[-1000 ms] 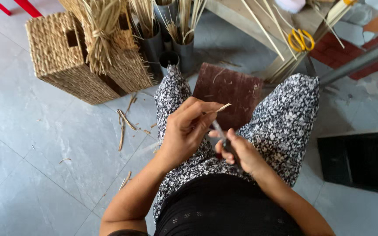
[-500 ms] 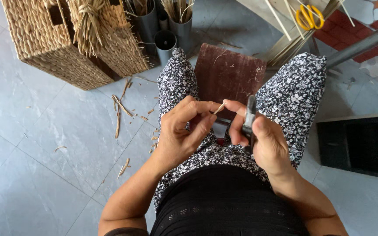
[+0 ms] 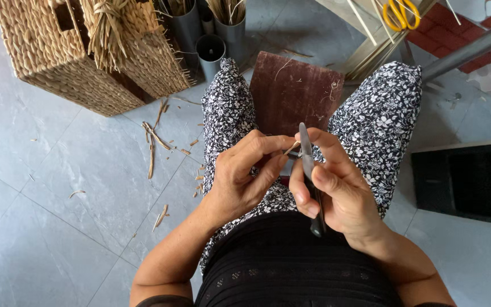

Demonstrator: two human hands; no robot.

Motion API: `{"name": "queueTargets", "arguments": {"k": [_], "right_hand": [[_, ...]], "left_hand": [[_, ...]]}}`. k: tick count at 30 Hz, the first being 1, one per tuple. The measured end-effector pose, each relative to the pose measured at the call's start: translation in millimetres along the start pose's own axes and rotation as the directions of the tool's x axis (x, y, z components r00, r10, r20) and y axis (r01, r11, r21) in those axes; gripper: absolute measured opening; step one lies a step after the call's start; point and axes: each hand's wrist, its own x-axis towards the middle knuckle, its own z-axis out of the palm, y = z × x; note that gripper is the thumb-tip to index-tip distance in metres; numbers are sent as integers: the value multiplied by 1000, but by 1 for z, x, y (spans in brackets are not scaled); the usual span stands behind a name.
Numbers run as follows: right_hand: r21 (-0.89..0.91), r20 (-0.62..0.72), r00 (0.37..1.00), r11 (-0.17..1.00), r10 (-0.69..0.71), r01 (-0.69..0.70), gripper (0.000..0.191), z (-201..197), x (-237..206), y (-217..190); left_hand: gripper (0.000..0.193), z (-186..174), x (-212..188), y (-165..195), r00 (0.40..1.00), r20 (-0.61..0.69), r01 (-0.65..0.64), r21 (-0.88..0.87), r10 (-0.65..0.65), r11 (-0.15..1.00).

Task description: The person sits on the floor and splits thin bamboo strips with a knife, peeling and trimming the strips into narrow slats. They select stalks from a bundle, shave the strips lengthwise, and bend the finished slats, working each piece on their lap.

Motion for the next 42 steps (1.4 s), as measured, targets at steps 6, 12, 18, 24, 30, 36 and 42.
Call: {"name": "queueTargets", "arguments": {"k": [6,12,18,24,30,36,42], "right_hand": [[39,1,1000,999,12,-12,47,-4,0,4],[76,-6,1000,997,20,-19,46,-5,-1,8],[89,-23,1000,996,15,-13,48,-4,-5,12],[113,-30,1000,994,10,-7,49,-4,-7,15],[89,-23,1000,996,-8,10,49,-4,-9,16],[96,2,1000,995,-10,10,49,-5,-8,15],[89,-16,1000,996,12,-10,49,-5,-8,16]], "left_hand": [[29,0,0,0,1000,-11,-4,20,4,1000],[33,4,0,-6,988,-81,-117,149,130,982],[36,11,-3,-9,969,-150,-153,267,198,951],[38,14,-4,-9,968,-170,-132,280,184,951],[40,19,-6,-9,942,-202,-184,359,269,915],[38,17,-5,-11,955,-205,-153,281,215,948],[37,13,-7,-10,975,-161,-115,228,154,967]]}}
